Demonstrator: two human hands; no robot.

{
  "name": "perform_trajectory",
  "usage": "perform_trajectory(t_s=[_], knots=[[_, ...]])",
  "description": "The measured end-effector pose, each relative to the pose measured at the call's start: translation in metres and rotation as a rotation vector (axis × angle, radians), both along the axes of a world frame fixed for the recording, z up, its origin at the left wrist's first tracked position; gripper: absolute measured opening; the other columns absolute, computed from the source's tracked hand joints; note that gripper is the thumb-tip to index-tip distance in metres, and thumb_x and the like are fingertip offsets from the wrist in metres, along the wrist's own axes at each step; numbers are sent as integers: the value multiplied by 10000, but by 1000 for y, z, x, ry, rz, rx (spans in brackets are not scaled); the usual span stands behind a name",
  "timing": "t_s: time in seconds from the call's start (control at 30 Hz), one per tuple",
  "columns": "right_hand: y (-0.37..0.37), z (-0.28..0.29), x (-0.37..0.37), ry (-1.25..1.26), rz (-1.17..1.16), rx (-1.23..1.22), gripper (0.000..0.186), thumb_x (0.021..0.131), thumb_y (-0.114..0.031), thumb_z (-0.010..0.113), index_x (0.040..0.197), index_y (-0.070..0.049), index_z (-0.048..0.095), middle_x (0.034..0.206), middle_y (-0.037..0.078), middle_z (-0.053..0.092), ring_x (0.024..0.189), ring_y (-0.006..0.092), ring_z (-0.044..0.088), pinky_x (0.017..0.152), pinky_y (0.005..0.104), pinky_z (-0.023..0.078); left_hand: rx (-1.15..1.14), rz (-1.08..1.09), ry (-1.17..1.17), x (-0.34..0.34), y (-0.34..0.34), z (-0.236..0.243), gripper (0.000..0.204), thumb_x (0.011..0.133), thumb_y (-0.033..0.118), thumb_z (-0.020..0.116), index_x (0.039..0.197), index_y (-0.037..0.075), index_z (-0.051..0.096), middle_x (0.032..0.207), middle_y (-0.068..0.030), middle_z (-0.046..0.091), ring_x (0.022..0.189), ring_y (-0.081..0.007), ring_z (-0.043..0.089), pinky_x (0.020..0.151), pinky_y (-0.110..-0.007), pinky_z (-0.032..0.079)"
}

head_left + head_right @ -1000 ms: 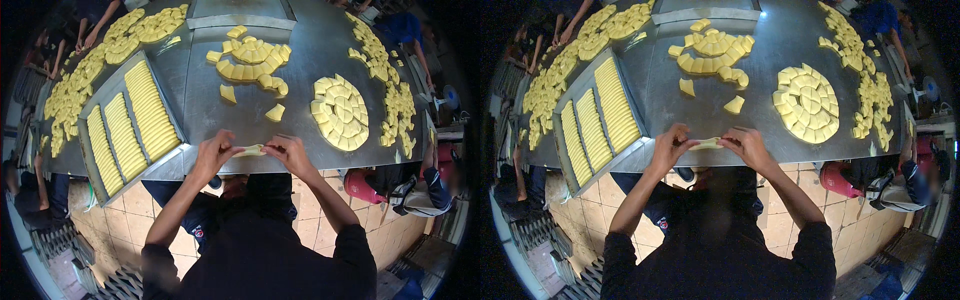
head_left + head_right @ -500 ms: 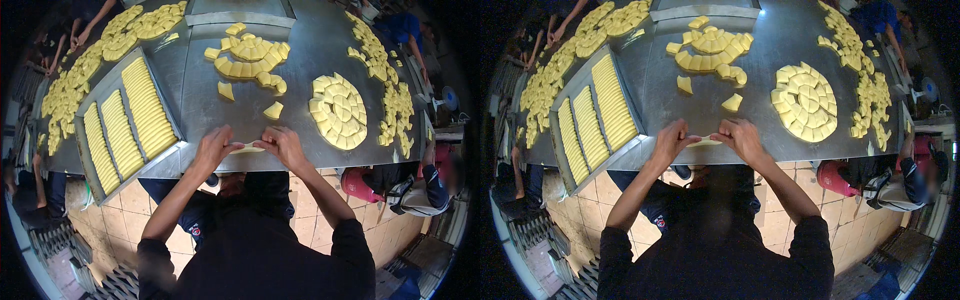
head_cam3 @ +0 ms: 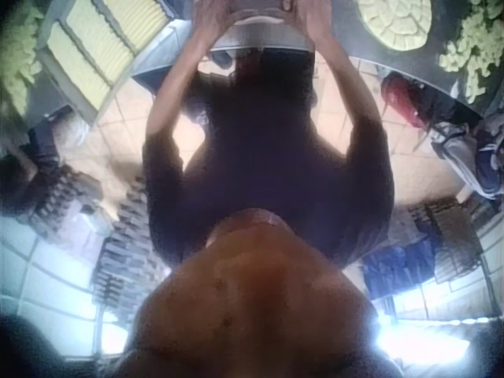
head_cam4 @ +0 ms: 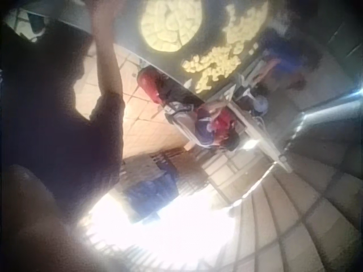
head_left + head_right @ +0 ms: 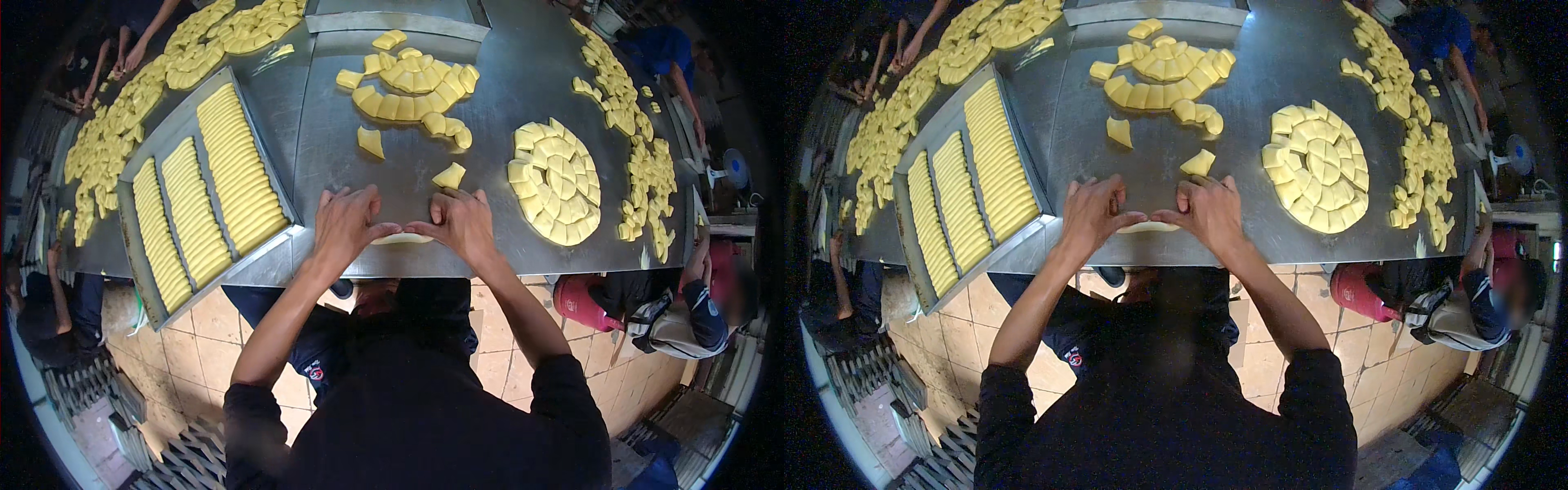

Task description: Shaping individual pieces of dough and arranging them onto a metal tray in a bakery production setting.

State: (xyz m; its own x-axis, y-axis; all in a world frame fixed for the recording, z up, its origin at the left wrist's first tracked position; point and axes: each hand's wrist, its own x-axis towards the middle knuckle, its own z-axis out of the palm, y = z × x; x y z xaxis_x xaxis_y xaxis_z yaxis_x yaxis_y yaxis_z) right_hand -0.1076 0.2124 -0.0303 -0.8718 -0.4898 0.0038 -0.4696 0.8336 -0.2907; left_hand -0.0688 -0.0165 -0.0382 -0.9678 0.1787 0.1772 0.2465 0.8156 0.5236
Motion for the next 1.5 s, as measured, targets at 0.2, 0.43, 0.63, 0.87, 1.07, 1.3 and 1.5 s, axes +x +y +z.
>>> perform_trajectory(t_s=[0.2, 0.43, 0.63, 0.87, 1.07, 1.3, 1.5], knots=[[7, -17, -9, -205, 73, -364, 412, 771, -504, 827, 698, -138, 652, 700, 11, 648, 688, 220, 627, 763, 376, 397, 64, -10, -65, 0, -3, -8, 496, 744, 526, 847, 838, 117, 583, 646, -14, 600, 713, -253, 599, 767, -402, 374], [-1, 5, -10, -127, -1, -77, 399, 795, -522, 817, 751, -143, 699, 636, 2, 646, 637, 236, 623, 775, 387, 407, -161, 15, -133, -9, 1, 4, 536, 743, 580, 827, 834, 113, 580, 649, -14, 612, 663, -267, 627, 763, -395, 382], [3, -15, -14, -108, 75, -203, 453, 773, -588, 805, 721, -151, 698, 607, 23, 644, 642, 260, 649, 782, 401, 442, -6, -21, -40, -9, -7, -3, 536, 745, 579, 827, 827, 106, 588, 640, -26, 615, 658, -274, 641, 752, -406, 385], [-5, -2, -13, -21, 39, -68, 525, 784, -624, 776, 694, -116, 682, 607, 58, 647, 649, 304, 669, 735, 421, 498, -124, -57, -17, -9, -9, -3, 516, 773, 541, 821, 789, 88, 574, 634, -42, 609, 662, -299, 630, 732, -408, 404], [8, -7, -15, -90, 46, -171, 559, 768, -603, 806, 652, -98, 597, 584, 61, 595, 576, 288, 615, 540, 414, 455, 166, -81, -109, -10, -22, -4, 470, 775, 402, 863, 780, 65, 536, 658, -81, 575, 667, -326, 574, 683, -433, 439], [9, -10, -19, -42, 23, -142, 566, 769, -637, 787, 674, -98, 645, 577, 68, 619, 582, 316, 630, 596, 442, 491, 183, -107, 76, -7, -24, -17, 442, 791, 299, 879, 767, 52, 514, 644, -80, 513, 637, -284, 497, 601, -420, 406], [11, -6, -12, -52, -7, -196, 532, 787, -553, 812, 663, -78, 608, 586, 72, 586, 574, 293, 603, 562, 414, 453, 240, -69, -41, -1, -28, -4, 393, 805, 254, 855, 798, 32, 530, 702, -107, 544, 695, -327, 531, 661, -435, 444]])
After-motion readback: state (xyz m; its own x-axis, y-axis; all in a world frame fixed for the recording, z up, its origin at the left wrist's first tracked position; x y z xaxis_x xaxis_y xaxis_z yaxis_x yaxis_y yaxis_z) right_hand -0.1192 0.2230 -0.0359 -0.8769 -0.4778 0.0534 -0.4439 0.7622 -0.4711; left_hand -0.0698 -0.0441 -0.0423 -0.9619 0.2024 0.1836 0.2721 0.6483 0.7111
